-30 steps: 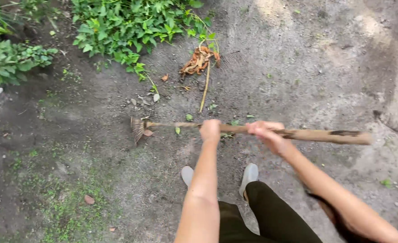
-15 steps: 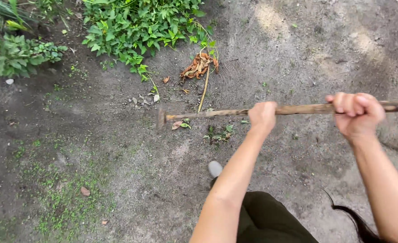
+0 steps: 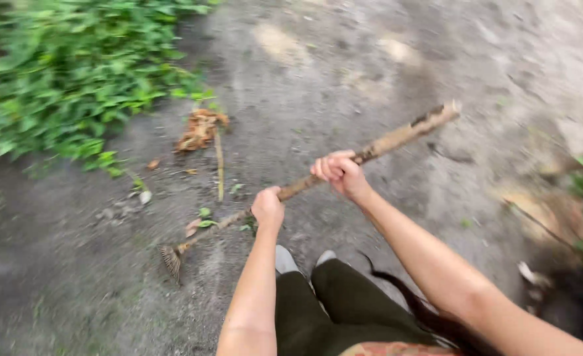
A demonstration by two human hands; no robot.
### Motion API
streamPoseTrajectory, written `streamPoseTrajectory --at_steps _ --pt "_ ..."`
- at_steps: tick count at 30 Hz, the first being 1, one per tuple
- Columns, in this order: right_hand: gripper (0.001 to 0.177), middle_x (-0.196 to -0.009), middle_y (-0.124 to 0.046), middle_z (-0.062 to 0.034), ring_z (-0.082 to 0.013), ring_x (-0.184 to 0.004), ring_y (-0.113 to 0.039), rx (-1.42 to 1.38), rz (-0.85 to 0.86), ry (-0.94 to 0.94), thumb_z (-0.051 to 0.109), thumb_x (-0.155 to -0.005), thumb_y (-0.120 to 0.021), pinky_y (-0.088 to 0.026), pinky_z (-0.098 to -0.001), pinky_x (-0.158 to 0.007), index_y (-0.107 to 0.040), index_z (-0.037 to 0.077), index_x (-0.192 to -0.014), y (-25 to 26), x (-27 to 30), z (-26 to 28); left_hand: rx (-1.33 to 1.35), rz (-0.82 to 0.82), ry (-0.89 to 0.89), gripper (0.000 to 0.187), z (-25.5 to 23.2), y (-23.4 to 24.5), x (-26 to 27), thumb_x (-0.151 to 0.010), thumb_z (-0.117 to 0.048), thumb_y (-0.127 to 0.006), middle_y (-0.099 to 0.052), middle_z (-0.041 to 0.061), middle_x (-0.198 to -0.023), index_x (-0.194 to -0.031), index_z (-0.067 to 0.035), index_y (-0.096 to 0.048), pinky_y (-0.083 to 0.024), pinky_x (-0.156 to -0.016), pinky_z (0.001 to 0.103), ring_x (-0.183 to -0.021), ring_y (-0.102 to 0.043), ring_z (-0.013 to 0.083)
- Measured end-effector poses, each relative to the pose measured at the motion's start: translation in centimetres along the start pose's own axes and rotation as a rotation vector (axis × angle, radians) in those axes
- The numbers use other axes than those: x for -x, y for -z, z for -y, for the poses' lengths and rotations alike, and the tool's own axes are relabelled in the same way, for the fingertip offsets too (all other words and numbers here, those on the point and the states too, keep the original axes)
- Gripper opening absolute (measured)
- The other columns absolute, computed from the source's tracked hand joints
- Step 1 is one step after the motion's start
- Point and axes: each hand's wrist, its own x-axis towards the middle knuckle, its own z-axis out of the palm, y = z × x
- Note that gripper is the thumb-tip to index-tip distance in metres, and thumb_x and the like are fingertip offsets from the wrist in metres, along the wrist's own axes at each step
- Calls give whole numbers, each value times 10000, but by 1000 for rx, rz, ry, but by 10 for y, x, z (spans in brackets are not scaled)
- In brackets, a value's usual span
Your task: Use a rake to clear leaves and debris from the ground in a garden area.
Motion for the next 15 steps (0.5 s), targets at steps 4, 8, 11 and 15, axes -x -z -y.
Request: streamPoseTrajectory --at_steps 4,8,11,15 --pt "406 -539 -360 -47 -211 -611 -417 22 -105 49 109 -917 -502 -470 -437 -837 -313 110 -557 48 16 45 -106 44 -43 286 -47 -57 -30 -785 -67 -718 -752 133 -992 -1018 -218 -786 -562 -828 476 -961 -715 365" --pt "391 -538 -356 -45 -213 -588 -402 151 -198 115 115 -899 -495 -475 -442 -803 -302 115 -560 95 63 121 -8 141 -138 238 -158 -79 -17 -741 -155 -799 -744 140 -956 -975 -184 -770 -555 -807 485 -928 -706 385" --pt "401 -541 -352 -36 -199 -587 -385 144 -222 167 129 -916 -490 -465 -428 -827 -300 126 -564 134 88 169 -18 53 -302 206 -203 -144 -25 -795 -81 -719 -743 153 -939 -949 -195 -794 -562 -790 495 -938 -712 387" --pt "412 -546 -330 -25 -200 -607 -382 197 -190 237 149 -927 -502 -445 -415 -815 -294 137 -573 164 121 231 -49 77 -345 214 -278 -161 -7 -820 -42 -670 -750 145 -934 -932 -182 -787 -565 -793 492 -946 -716 380"
